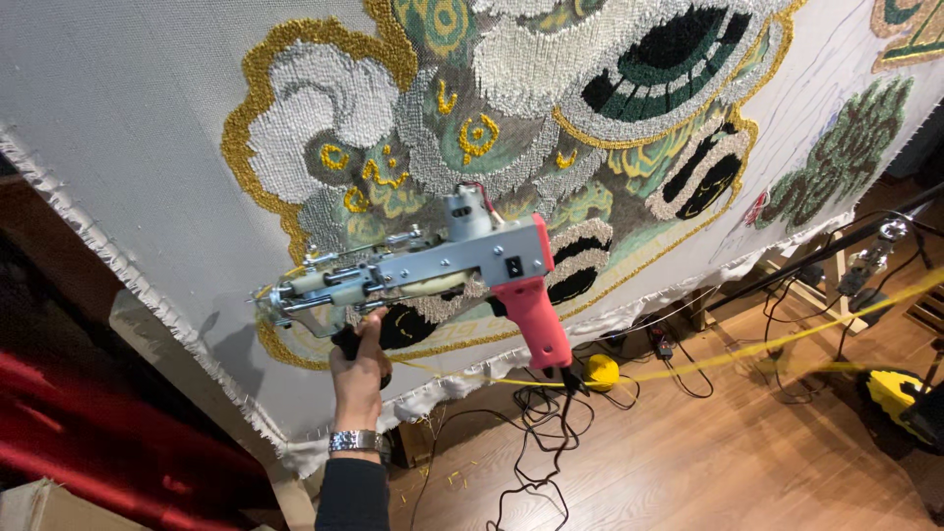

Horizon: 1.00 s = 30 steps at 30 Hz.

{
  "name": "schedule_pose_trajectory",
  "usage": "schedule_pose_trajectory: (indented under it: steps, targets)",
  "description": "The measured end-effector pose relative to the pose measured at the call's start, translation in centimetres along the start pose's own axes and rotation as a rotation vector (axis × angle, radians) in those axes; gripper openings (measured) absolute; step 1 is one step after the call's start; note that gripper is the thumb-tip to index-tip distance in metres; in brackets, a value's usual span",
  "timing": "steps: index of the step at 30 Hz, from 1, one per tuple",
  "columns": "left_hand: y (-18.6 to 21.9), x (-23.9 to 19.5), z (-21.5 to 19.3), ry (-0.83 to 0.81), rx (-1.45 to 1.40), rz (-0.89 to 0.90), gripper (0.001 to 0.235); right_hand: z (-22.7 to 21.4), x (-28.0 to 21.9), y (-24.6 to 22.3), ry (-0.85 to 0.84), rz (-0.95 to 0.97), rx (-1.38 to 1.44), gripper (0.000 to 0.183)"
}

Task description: The person uses a pink tufting gun to apply yellow yarn into a stretched canvas, following a pre-drawn design. They guide the tool with both hands and occasionally adjust the yarn feed with the left hand.

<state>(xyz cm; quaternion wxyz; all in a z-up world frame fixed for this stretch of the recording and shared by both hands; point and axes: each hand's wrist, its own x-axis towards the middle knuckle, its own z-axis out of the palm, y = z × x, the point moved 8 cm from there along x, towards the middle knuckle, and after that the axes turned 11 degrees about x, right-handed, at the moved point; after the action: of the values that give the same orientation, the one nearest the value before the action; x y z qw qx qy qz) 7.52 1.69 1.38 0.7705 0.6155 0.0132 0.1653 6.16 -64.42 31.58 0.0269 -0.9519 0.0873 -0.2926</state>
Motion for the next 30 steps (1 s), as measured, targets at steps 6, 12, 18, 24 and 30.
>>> schedule_pose_trajectory:
  steps: [6,12,18,24,30]
  targets:
    - [-2.8,-1.8,0.8,-0.03,0.012,-0.132,0.024,-3.0,1.3,-8.9,-0.002,-0.209,0.098,0.052]
    - [-4.0,-2.7,-0.6,-0.079,0.011,-0.137,0.024,-3.4,4.5,-19.2,-0.248,-0.289,0.098,0.056]
    - [-4.1,-3.6,-1.8,0.036,0.0,-0.253,0.019,7.2,0.0,-23.3,-0.724,-0.232,0.03,0.06]
    - [-1.3,-4.3,-1.3,0.037,-0.085,-0.072,0.022,9.6,-3.9,-26.0,-0.809,-0.276,0.409,0.067]
    - [-1.1,-4.5,0.0,-0.019,-0.091,-0.052,0.034,14.3,-11.8,-26.6,-1.333,-0.14,1.221,0.084]
